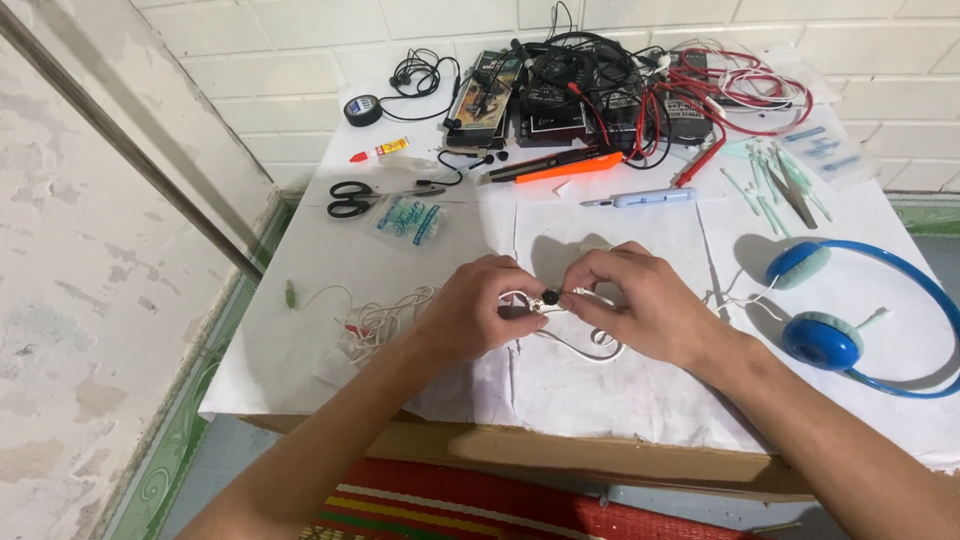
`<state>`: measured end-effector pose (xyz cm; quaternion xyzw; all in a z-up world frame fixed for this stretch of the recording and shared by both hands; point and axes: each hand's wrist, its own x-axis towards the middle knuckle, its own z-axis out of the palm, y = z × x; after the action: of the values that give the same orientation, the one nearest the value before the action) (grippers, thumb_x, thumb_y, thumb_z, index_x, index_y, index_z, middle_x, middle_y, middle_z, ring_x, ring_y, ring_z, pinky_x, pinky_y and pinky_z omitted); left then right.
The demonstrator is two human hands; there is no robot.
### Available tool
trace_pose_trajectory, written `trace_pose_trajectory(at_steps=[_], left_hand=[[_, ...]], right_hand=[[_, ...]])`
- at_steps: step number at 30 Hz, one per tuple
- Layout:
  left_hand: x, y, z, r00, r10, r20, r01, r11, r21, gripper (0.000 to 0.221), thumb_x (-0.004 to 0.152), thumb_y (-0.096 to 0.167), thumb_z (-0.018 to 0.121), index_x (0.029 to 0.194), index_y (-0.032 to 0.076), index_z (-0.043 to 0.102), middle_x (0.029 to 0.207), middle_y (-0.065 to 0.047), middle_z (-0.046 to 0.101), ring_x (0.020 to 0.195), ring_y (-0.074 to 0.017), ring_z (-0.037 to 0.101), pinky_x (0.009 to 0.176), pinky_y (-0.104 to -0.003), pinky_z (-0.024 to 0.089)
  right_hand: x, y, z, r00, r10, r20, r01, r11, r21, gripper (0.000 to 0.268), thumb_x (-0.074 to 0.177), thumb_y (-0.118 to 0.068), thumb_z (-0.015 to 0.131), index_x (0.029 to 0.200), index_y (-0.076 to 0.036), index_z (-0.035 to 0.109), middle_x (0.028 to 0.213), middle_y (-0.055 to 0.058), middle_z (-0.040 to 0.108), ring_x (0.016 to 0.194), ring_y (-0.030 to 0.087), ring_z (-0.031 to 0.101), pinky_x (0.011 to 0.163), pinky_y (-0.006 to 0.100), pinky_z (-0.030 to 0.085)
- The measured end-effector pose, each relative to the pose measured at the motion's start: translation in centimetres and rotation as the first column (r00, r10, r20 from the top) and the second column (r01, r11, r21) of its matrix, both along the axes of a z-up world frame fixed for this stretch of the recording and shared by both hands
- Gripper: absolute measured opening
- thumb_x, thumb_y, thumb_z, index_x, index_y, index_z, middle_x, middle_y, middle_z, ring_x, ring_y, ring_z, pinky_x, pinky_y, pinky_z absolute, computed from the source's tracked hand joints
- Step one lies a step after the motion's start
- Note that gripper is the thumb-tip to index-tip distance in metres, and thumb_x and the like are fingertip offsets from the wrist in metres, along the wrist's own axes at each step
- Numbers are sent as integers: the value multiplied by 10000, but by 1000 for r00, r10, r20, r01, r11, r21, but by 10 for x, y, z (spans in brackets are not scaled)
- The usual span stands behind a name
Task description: Assembling a headset by mounting speakers and wiring onto a blue plastic headband using a utility knife and other hand tools.
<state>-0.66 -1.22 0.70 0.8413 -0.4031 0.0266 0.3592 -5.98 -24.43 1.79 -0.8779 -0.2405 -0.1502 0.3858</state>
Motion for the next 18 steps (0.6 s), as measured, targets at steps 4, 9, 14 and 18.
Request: trace_pose_trajectory(at_steps=[4,9,14,18], left_hand=[[-5,1,6,999,-19,-48,17,999,-43,266,810,164,839,1045,58,770,905,-144,745,842,-273,727,726,-340,629],[-5,0,8,999,-29,-43,27,999,-44,268,814,139,843,1046,34,759,925,-188,744,844,-310,733,720,-365,639],[-6,0,9,998,-44,-38,43,998,-38,258,817,132,839,1041,34,757,921,-188,746,844,-316,739,705,-374,647],[-7,-1,11,998,-46,-52,42,997,-61,284,790,111,838,1055,51,758,867,-156,759,802,-295,729,733,-413,633]], right_hand=[[2,-2,-2,999,-10,-31,12,998,66,154,820,-99,803,963,-127,755,758,48,765,787,265,735,883,433,544],[1,-1,-3,997,-4,-82,19,984,177,187,803,-77,809,981,-112,760,756,49,779,787,202,739,895,415,560],[1,2,1,996,-2,-84,20,977,212,201,804,-68,812,990,-111,751,765,44,787,785,200,751,902,414,563],[4,3,3,1000,8,8,-9,991,133,187,851,-22,713,973,-140,792,811,59,786,816,252,756,919,432,535]])
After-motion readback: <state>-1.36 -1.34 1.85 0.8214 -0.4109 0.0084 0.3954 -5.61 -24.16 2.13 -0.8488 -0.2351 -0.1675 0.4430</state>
